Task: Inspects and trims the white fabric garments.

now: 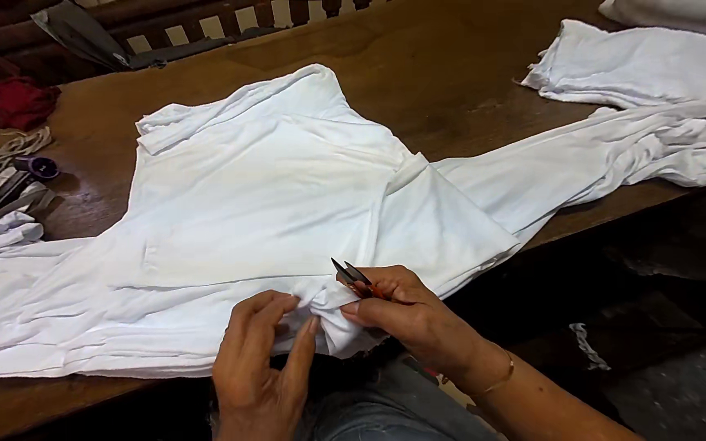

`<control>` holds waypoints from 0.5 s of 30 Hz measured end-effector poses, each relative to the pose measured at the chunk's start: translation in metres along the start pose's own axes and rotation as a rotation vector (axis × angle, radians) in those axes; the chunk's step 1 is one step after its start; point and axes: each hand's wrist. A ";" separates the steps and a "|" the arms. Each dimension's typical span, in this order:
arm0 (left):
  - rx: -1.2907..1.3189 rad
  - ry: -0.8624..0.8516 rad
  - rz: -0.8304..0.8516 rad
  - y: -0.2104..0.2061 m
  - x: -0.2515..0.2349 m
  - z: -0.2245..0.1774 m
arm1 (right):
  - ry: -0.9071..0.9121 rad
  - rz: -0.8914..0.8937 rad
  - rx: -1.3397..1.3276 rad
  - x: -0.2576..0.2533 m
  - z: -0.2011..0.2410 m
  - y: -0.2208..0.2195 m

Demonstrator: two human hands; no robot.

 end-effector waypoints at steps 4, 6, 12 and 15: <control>-0.029 -0.061 -0.019 -0.006 -0.012 0.007 | -0.022 0.012 -0.034 0.001 -0.001 0.002; 0.016 -0.111 0.015 -0.004 -0.020 0.007 | -0.028 0.004 -0.052 0.000 -0.002 0.002; 0.785 0.376 0.159 0.022 -0.037 0.004 | -0.158 -0.197 -0.222 -0.003 -0.006 0.006; 0.717 0.383 0.096 0.026 -0.041 0.010 | -0.073 -0.176 -0.159 -0.004 -0.008 0.005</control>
Point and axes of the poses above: each hand's wrist, its own x-axis away from the middle knuckle, its own y-axis out of the back of the hand, z = x × y, and after that the axes turned 13 degrees about -x, right-handed
